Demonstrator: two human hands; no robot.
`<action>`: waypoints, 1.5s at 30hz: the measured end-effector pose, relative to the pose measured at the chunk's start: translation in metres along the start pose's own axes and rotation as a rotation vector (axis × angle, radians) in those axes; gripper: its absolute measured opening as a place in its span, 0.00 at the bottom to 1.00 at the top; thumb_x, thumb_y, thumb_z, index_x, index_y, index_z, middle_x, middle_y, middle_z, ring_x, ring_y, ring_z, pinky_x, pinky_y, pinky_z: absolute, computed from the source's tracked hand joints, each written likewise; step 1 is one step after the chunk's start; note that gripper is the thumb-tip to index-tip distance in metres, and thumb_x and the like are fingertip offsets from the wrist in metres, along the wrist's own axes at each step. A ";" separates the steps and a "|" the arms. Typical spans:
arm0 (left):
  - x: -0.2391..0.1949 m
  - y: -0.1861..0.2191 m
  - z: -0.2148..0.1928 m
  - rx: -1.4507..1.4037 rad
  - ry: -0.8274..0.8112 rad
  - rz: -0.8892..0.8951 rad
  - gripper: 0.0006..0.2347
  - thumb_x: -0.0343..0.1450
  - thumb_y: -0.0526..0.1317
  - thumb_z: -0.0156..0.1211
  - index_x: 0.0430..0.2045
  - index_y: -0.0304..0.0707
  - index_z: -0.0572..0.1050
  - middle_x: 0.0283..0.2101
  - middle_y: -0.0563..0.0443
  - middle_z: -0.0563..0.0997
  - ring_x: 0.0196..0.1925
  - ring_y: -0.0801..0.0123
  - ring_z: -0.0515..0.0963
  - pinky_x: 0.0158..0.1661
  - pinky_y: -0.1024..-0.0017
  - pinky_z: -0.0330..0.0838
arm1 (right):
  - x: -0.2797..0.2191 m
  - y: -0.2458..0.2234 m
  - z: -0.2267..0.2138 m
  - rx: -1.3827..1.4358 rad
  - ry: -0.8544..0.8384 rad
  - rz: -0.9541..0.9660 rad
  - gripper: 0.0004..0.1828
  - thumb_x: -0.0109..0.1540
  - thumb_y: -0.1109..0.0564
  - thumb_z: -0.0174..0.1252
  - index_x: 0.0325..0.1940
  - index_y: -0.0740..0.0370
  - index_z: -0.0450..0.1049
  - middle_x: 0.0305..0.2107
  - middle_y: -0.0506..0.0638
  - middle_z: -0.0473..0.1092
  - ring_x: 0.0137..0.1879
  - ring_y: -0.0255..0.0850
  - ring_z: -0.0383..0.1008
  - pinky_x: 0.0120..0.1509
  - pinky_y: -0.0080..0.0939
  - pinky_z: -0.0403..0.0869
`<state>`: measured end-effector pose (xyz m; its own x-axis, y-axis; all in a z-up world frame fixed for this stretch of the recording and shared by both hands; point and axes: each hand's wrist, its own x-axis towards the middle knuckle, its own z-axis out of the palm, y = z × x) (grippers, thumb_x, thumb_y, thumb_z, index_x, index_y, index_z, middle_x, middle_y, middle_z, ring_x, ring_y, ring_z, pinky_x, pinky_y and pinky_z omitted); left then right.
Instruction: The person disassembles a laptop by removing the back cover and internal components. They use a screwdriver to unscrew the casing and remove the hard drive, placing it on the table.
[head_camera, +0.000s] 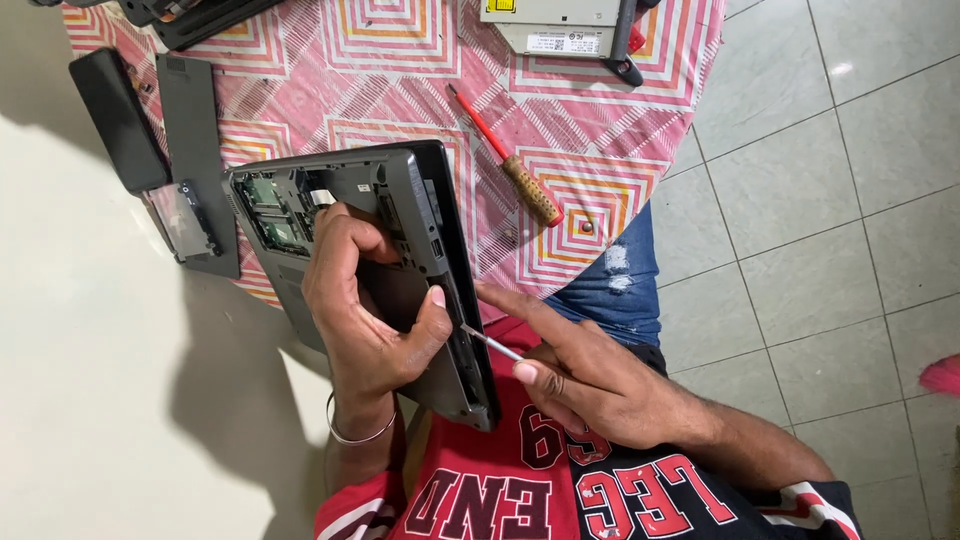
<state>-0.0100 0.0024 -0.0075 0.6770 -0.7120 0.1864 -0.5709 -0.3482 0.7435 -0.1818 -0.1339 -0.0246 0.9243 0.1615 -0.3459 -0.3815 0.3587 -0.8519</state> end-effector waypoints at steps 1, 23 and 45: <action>0.000 0.000 0.000 0.002 -0.001 0.000 0.14 0.62 0.43 0.57 0.27 0.35 0.59 0.29 0.50 0.60 0.36 0.62 0.58 0.41 0.65 0.57 | 0.000 0.000 0.000 0.001 -0.001 -0.001 0.38 0.69 0.42 0.41 0.82 0.55 0.43 0.09 0.44 0.64 0.13 0.31 0.62 0.22 0.30 0.68; -0.017 0.006 0.002 0.056 -0.023 0.025 0.15 0.60 0.42 0.54 0.30 0.33 0.58 0.30 0.49 0.58 0.36 0.59 0.58 0.43 0.60 0.57 | 0.001 -0.008 0.010 -0.132 0.085 0.056 0.36 0.69 0.41 0.38 0.81 0.52 0.50 0.08 0.45 0.56 0.15 0.37 0.56 0.24 0.40 0.57; -0.021 -0.019 0.030 -0.022 -0.009 0.049 0.15 0.58 0.41 0.64 0.28 0.37 0.64 0.30 0.46 0.64 0.33 0.55 0.64 0.43 0.59 0.64 | 0.008 0.033 0.005 -0.217 0.322 -0.090 0.25 0.68 0.54 0.47 0.70 0.57 0.66 0.06 0.49 0.63 0.12 0.39 0.60 0.22 0.37 0.65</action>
<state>-0.0272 0.0055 -0.0450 0.6447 -0.7330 0.2171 -0.5927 -0.2999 0.7475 -0.1868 -0.1159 -0.0539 0.9242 -0.1703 -0.3419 -0.3186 0.1503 -0.9359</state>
